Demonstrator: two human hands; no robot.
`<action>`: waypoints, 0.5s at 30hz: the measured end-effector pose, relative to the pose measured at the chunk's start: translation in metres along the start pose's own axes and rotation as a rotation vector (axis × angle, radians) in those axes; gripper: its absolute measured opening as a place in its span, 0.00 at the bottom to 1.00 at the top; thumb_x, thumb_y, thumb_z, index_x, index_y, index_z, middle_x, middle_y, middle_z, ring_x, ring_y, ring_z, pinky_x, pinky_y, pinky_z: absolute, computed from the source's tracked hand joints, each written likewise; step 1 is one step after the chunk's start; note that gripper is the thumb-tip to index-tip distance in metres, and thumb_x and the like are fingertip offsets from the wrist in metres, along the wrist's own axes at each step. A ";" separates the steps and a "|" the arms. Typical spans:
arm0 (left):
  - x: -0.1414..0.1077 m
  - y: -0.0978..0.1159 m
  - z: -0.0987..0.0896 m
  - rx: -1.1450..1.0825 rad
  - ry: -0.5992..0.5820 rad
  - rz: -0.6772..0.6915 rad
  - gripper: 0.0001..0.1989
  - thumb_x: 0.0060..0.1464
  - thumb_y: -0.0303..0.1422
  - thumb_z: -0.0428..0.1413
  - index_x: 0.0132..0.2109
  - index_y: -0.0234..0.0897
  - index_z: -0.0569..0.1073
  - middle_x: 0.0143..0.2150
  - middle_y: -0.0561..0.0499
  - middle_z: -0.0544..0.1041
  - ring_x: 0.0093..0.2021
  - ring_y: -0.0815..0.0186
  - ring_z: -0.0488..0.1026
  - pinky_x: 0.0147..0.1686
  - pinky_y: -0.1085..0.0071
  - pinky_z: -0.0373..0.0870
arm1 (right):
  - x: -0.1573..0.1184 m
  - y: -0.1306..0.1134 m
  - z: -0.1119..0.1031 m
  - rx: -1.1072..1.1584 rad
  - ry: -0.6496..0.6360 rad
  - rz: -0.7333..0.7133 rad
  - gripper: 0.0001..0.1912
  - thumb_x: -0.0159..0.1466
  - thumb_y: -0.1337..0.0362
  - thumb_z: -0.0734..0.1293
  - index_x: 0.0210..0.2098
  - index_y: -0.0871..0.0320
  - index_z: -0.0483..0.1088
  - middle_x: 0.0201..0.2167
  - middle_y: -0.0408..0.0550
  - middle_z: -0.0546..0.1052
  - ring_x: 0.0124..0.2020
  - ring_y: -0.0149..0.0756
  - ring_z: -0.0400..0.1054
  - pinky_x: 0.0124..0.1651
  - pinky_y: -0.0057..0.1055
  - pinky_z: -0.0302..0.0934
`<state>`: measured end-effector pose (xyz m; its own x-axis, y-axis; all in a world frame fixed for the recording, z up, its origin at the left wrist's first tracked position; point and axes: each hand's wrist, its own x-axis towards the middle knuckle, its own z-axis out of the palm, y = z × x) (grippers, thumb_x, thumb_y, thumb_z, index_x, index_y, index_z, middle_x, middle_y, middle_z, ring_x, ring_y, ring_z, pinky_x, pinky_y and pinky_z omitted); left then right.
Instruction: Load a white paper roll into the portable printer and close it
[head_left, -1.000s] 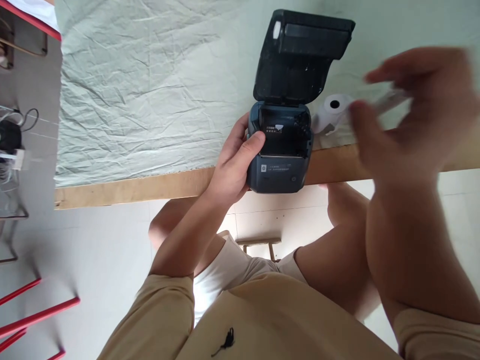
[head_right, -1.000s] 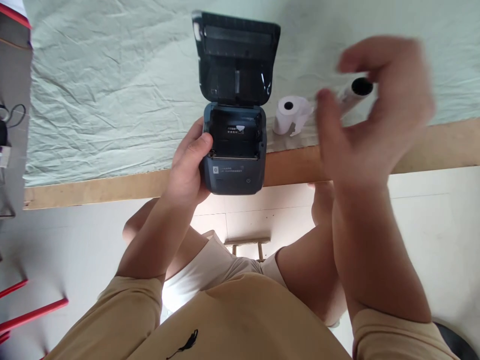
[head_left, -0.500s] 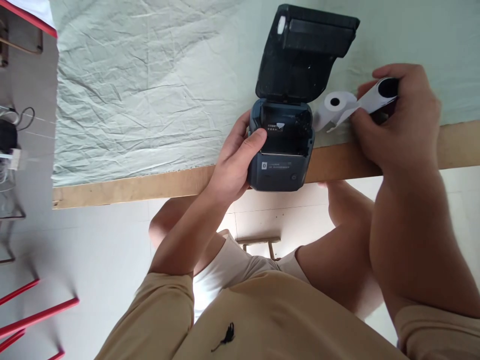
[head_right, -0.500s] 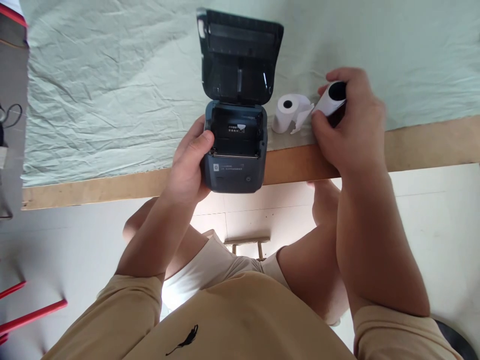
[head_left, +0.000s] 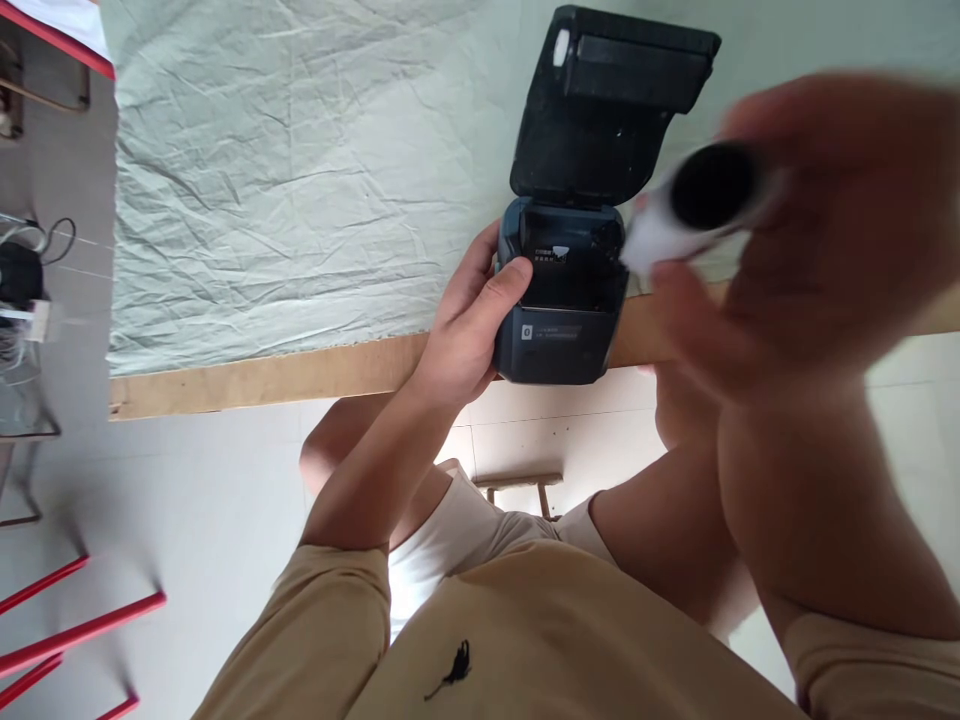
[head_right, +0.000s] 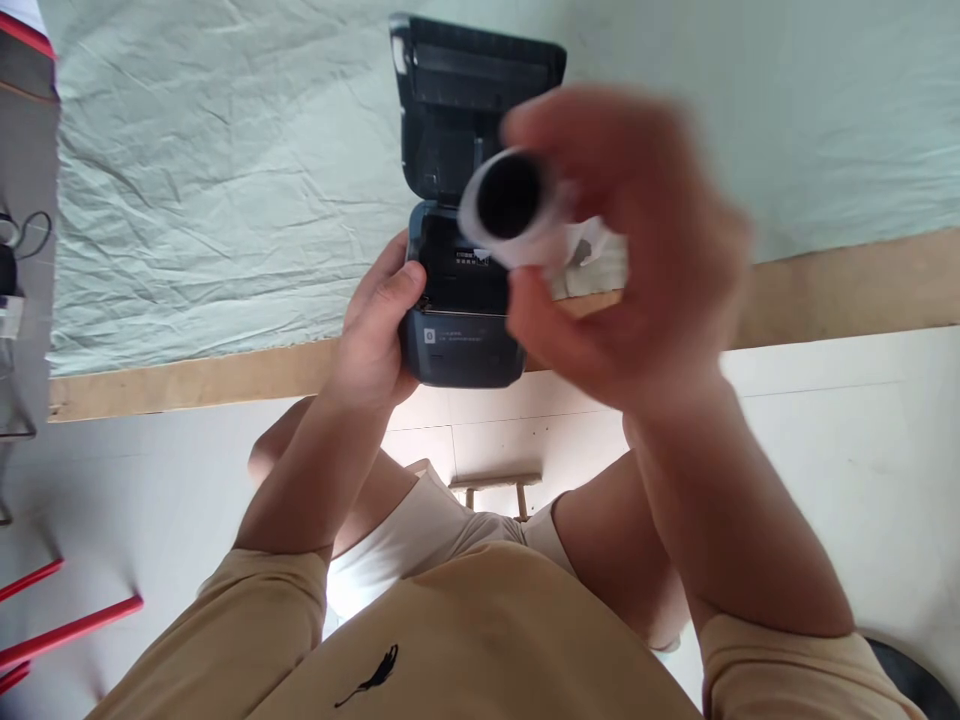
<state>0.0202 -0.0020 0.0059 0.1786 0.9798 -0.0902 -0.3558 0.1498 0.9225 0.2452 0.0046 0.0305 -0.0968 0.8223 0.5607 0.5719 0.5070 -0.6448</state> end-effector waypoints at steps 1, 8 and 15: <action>0.000 0.001 0.000 -0.005 -0.003 0.012 0.24 0.67 0.57 0.65 0.58 0.46 0.80 0.58 0.46 0.88 0.82 0.42 0.72 0.65 0.51 0.86 | 0.000 -0.011 0.009 -0.038 0.029 -0.106 0.26 0.67 0.56 0.70 0.64 0.34 0.73 0.60 0.44 0.81 0.55 0.52 0.80 0.59 0.56 0.75; 0.000 0.005 0.000 0.034 -0.005 0.010 0.25 0.65 0.57 0.68 0.57 0.46 0.80 0.59 0.47 0.88 0.79 0.44 0.75 0.66 0.55 0.84 | 0.009 -0.020 0.025 -0.160 -0.120 -0.075 0.12 0.67 0.71 0.69 0.44 0.45 0.77 0.45 0.41 0.88 0.46 0.47 0.86 0.57 0.52 0.79; -0.002 0.001 -0.002 -0.076 -0.060 0.051 0.23 0.69 0.55 0.65 0.58 0.44 0.79 0.58 0.47 0.88 0.76 0.47 0.77 0.65 0.57 0.84 | 0.001 -0.030 0.028 -0.231 -0.012 -0.210 0.09 0.70 0.64 0.70 0.33 0.45 0.75 0.37 0.39 0.88 0.47 0.49 0.86 0.50 0.53 0.76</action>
<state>0.0180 -0.0032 0.0060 0.2128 0.9769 -0.0192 -0.4339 0.1120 0.8940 0.2051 -0.0025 0.0363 -0.2415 0.7094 0.6622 0.7081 0.5954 -0.3796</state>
